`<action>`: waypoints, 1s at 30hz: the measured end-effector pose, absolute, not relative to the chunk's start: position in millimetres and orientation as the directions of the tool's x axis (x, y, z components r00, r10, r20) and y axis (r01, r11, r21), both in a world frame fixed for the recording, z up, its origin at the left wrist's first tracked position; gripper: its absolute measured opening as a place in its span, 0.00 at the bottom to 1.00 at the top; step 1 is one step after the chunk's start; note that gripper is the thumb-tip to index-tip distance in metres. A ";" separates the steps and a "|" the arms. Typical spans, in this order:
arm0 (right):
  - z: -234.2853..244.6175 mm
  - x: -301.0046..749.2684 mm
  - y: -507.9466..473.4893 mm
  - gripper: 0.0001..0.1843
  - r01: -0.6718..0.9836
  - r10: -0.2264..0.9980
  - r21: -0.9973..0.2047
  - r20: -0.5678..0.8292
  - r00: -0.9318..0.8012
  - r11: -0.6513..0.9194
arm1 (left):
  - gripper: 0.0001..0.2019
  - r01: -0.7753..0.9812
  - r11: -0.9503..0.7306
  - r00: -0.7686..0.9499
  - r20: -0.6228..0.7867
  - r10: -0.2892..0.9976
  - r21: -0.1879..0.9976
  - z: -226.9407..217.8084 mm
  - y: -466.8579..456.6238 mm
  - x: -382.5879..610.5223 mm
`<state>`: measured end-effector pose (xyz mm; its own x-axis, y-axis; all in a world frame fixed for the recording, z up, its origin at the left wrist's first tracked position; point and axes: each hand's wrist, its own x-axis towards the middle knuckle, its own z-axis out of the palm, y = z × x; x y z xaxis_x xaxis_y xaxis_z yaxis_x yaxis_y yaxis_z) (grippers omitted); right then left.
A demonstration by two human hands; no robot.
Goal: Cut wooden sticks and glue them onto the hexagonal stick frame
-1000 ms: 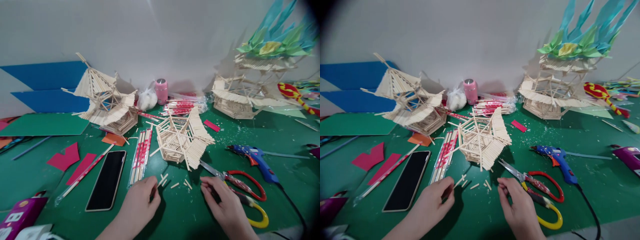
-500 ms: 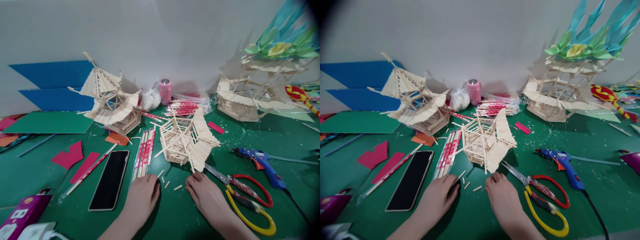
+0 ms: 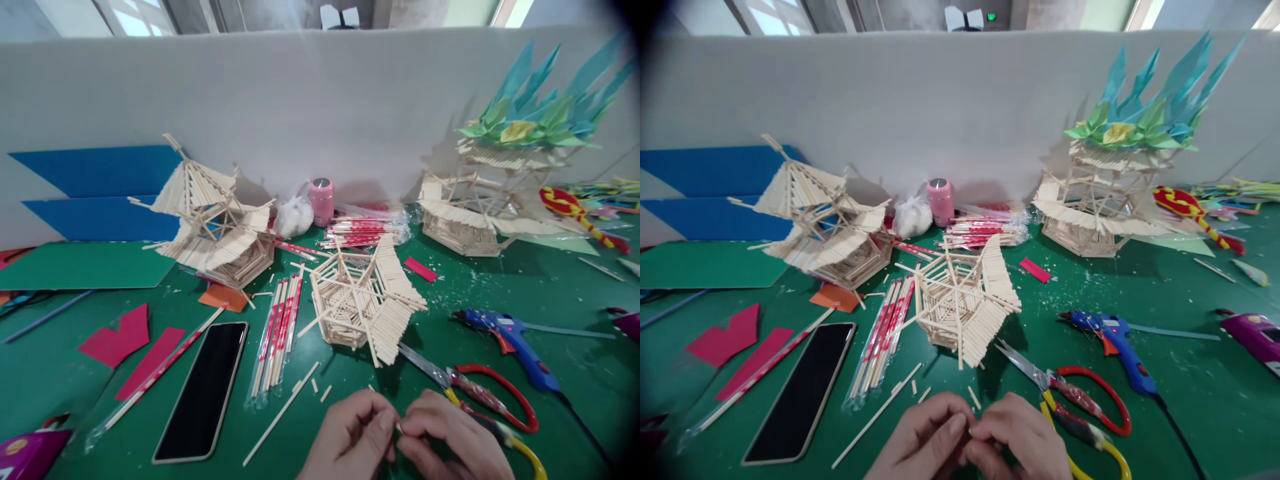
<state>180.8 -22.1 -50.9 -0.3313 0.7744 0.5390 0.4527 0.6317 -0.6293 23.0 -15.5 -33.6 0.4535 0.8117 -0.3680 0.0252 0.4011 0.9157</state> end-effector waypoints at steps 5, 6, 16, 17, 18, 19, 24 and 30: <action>-52.6 180.3 -20.1 0.05 0.440 0.786 -0.652 0.533 -0.313 0.617 | 0.17 -0.147 0.521 0.493 -0.395 0.776 0.841 -37.7 -11.8 26.8; -53.6 179.6 -19.5 0.05 0.442 0.788 -0.653 0.538 -0.300 0.615 | 0.18 -0.176 0.545 0.507 -0.399 0.764 0.820 -39.6 -11.3 26.9; -54.2 172.5 -16.0 0.12 0.494 0.735 -0.568 0.626 -0.260 0.659 | 0.18 -0.353 0.615 0.432 -0.460 0.776 0.705 -50.0 -10.1 27.0; -53.3 172.1 -16.0 0.11 0.513 0.738 -0.560 0.625 -0.254 0.651 | 0.18 -0.358 0.614 0.435 -0.456 0.776 0.703 -49.4 -9.8 27.1; -52.3 171.7 -16.0 0.11 0.534 0.744 -0.553 0.621 -0.247 0.639 | 0.18 -0.364 0.607 0.434 -0.448 0.782 0.706 -48.7 -9.3 27.3; -51.3 171.3 -15.9 0.09 0.555 0.751 -0.549 0.617 -0.236 0.625 | 0.18 -0.371 0.596 0.428 -0.439 0.790 0.712 -48.1 -8.6 27.5; -48.9 167.2 -11.5 0.06 0.618 0.756 -0.526 0.629 -0.181 0.585 | 0.17 -0.419 0.555 0.380 -0.417 0.826 0.719 -47.7 -3.0 28.9; -50.2 163.3 -2.7 0.04 0.687 0.746 -0.496 0.658 -0.102 0.531 | 0.12 -0.480 0.523 0.256 -0.458 0.851 0.705 -46.7 2.1 28.0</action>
<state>163.3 -2.7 -50.2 -0.1016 0.7458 0.6583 0.6872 0.5311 -0.4957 28.0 2.1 -46.7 0.2563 0.8514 -0.4577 -0.4795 0.5231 0.7045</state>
